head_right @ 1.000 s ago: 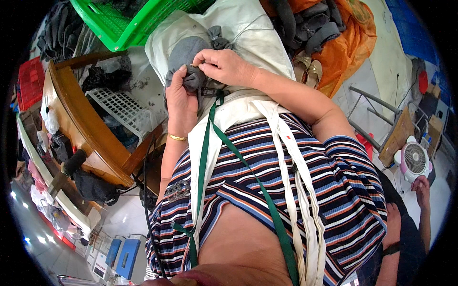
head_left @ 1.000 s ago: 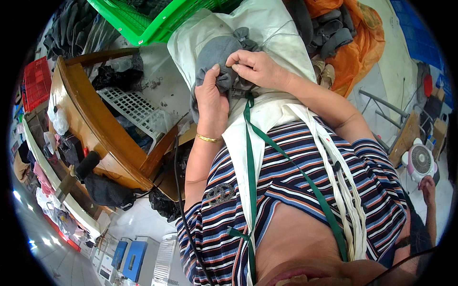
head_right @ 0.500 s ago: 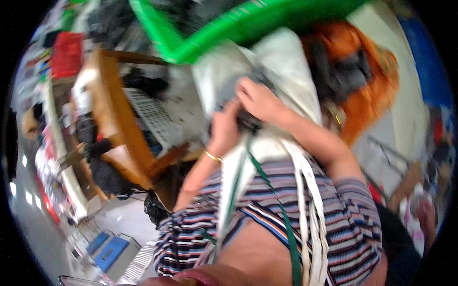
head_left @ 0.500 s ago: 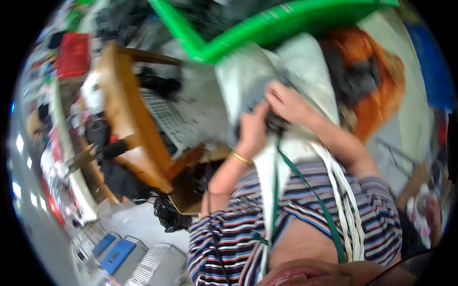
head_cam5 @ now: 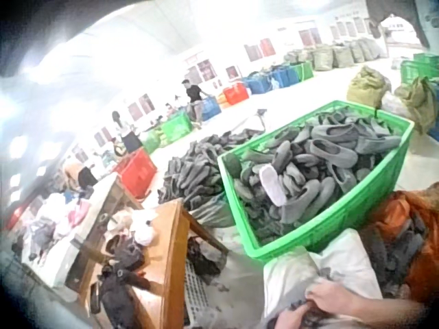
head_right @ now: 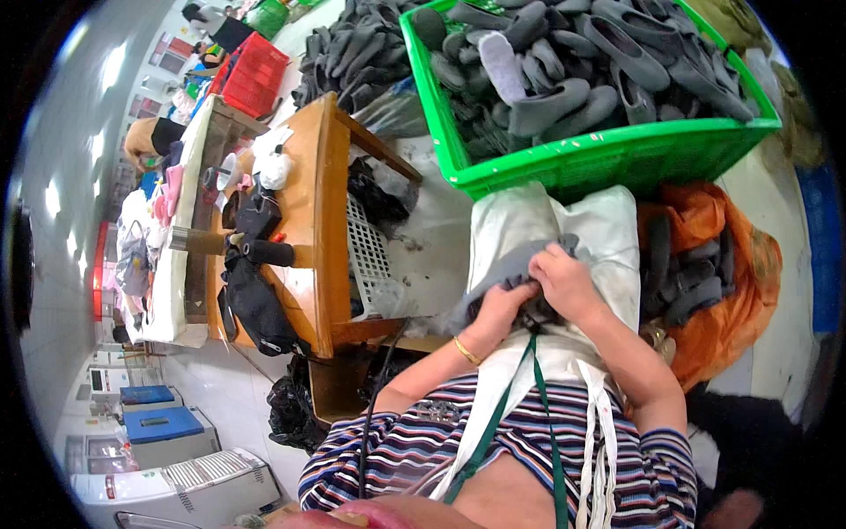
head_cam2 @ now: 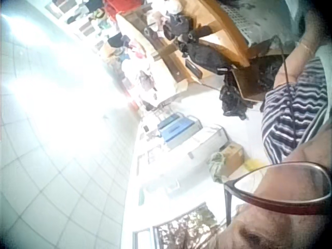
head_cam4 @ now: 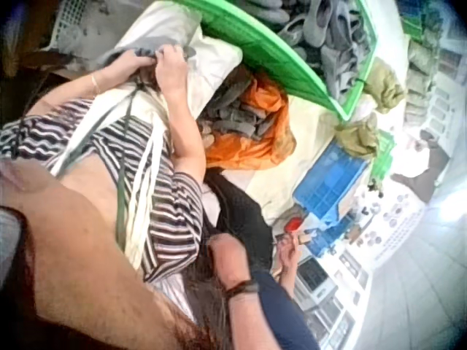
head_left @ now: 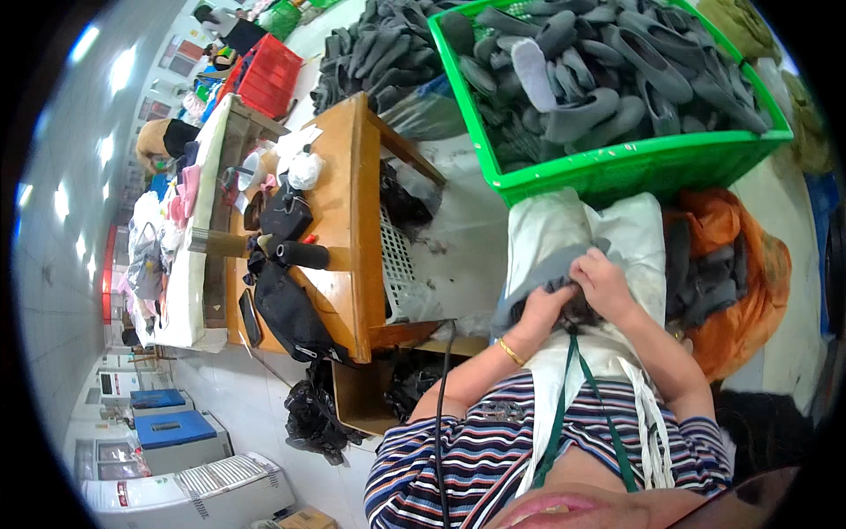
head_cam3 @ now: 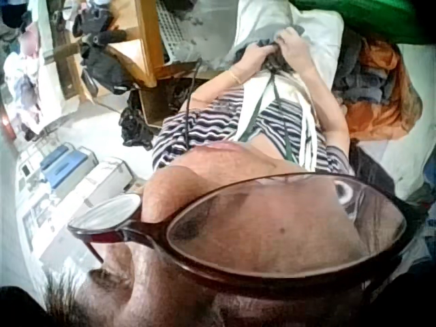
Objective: The person sits and sews grey slipper uppers using a needle and thread. They repeatedly pick up slipper parts from a green basket, stitch the edges together, and place the finished items into a white sack on their lap.
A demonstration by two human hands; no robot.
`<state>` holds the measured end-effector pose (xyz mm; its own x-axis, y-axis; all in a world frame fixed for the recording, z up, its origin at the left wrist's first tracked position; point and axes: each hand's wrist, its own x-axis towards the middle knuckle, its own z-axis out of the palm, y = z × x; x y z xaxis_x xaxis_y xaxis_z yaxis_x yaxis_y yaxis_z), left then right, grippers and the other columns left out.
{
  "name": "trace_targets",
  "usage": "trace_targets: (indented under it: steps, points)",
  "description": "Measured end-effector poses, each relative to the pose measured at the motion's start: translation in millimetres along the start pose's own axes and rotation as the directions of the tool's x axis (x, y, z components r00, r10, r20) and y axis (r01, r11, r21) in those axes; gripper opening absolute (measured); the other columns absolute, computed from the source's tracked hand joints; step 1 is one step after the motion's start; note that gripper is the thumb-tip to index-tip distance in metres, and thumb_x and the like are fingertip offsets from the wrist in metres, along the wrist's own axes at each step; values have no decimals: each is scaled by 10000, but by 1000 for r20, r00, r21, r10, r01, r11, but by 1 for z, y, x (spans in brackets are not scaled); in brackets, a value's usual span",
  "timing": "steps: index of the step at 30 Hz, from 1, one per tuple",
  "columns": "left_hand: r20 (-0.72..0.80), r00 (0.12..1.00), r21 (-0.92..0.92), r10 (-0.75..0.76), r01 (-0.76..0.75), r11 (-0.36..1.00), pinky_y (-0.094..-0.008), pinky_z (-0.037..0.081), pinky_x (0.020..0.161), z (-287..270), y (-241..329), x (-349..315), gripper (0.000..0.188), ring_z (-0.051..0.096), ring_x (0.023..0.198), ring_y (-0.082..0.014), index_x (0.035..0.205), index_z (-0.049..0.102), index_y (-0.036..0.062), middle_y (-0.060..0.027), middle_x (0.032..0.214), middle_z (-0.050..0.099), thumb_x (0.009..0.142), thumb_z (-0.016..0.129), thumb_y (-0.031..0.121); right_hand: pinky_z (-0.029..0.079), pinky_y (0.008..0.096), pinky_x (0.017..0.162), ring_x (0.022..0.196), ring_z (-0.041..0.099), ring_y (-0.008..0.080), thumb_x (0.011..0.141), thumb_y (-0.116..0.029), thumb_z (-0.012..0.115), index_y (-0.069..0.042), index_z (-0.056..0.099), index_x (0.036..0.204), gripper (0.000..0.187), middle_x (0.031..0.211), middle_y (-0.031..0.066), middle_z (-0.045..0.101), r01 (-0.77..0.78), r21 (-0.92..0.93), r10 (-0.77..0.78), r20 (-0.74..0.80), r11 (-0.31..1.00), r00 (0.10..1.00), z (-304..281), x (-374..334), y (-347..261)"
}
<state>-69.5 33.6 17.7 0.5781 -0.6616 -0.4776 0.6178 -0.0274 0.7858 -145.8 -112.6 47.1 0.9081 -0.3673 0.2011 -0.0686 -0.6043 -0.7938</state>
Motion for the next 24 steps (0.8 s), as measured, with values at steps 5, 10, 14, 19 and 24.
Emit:
trace_targets:
  steps: [5, 10, 14, 19, 24]
  points:
    - [4, 1000, 116, 22, -23, 993, -309, 503, 841, 4, 5, 4, 318, 611, 938, -169, 1170, 632, -12, -56, 1050, 663, 869, 672, 82, 470, 299, 616, 655, 581, 175, 966, -104, 570, -21, 581, 937, 89, 822, 77, 611, -78, 355, 187, -286, 931, 940, 10, 30, 6]
    - [-30, 998, -82, -54, 52, 995, -333, 522, 890, -1, 7, 10, 340, 640, 1020, -189, 1205, 621, -17, -95, 1204, 640, 1006, 600, 258, 501, 253, 481, 605, 649, 121, 1019, -290, 522, -80, 512, 1033, 211, 801, 49, 678, -490, 632, 310, 381, 600, 871, -22, 33, -6]
    - [-3, 1000, -137, -29, 29, 990, -355, 521, 936, -3, -1, 18, 479, 638, 1076, -230, 1230, 570, -98, -154, 1227, 636, 954, 677, 278, 560, 277, 627, 604, 618, 115, 1021, -272, 545, -97, 530, 967, 184, 713, 16, 612, -217, 761, 255, 70, 611, 965, -103, 63, -24]
    - [-10, 999, -144, -49, 47, 988, -388, 532, 949, 1, 3, 20, 448, 646, 1086, -250, 1258, 546, -89, -159, 1226, 639, 986, 621, 259, 595, 330, 793, 611, 581, 99, 1041, -179, 506, -66, 549, 933, 163, 705, 14, 576, 365, 719, -16, -442, 591, 897, -180, 86, -72]
    - [18, 999, -173, -27, 30, 985, -357, 530, 942, -4, 3, 20, 491, 640, 1089, -239, 1240, 548, -110, -161, 1230, 631, 961, 666, 277, 569, 349, 866, 627, 575, 97, 1036, -182, 520, -60, 576, 960, 154, 721, 4, 579, 708, 283, -438, -622, 648, 649, -195, 76, -97]
